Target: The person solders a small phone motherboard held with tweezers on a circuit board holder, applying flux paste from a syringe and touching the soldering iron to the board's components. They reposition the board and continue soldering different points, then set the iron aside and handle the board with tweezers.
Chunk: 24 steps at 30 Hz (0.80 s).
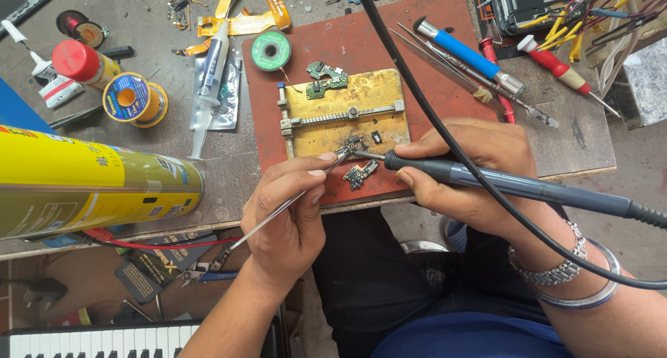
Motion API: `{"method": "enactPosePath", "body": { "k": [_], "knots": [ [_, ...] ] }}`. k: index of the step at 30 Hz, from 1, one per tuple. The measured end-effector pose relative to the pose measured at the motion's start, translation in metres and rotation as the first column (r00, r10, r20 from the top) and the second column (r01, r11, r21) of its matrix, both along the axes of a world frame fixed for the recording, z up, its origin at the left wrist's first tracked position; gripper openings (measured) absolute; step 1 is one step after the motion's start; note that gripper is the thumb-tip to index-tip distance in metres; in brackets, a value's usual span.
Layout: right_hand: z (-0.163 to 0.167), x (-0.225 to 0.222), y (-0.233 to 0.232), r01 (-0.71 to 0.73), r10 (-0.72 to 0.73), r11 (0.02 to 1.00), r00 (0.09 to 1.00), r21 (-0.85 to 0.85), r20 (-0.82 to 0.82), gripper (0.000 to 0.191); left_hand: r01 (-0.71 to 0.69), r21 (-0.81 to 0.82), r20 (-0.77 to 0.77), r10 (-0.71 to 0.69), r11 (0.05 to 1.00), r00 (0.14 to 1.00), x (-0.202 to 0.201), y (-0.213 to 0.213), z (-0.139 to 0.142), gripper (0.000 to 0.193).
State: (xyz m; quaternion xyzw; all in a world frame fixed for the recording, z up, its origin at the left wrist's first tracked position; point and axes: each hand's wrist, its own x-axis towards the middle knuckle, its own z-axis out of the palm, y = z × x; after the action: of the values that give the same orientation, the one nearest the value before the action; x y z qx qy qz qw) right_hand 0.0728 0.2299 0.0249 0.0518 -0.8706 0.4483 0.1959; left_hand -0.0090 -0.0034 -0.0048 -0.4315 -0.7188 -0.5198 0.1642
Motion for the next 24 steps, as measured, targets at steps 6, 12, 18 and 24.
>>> {"method": "enactPosePath", "body": {
  "k": [6, 12, 18, 24],
  "knots": [
    [-0.0014, 0.0007, 0.0009, 0.003, -0.003, 1.0, 1.0, -0.005, -0.017, 0.023, -0.001, 0.004, 0.001, 0.001, 1.0, 1.0, 0.0001, 0.0002, -0.0002, 0.014],
    [-0.0018, 0.0014, 0.0009, 0.019, -0.019, 1.0, 1.0, 0.01, -0.009, 0.022, 0.0, 0.011, 0.003, 0.0, 1.0, 1.0, 0.0001, -0.0003, -0.0003, 0.014],
    [-0.0001, 0.0006, 0.0002, 0.001, -0.001, 1.0, 1.0, -0.003, -0.014, 0.023, 0.0, 0.006, 0.006, 0.0, 1.0, 1.0, 0.0001, -0.0002, -0.0007, 0.015],
    [0.0003, 0.0001, -0.0008, 0.006, -0.006, 1.0, 1.0, -0.005, 0.002, 0.023, 0.006, 0.002, 0.003, -0.006, 1.0, 1.0, -0.0004, -0.0005, -0.0007, 0.015]
  ]
}}
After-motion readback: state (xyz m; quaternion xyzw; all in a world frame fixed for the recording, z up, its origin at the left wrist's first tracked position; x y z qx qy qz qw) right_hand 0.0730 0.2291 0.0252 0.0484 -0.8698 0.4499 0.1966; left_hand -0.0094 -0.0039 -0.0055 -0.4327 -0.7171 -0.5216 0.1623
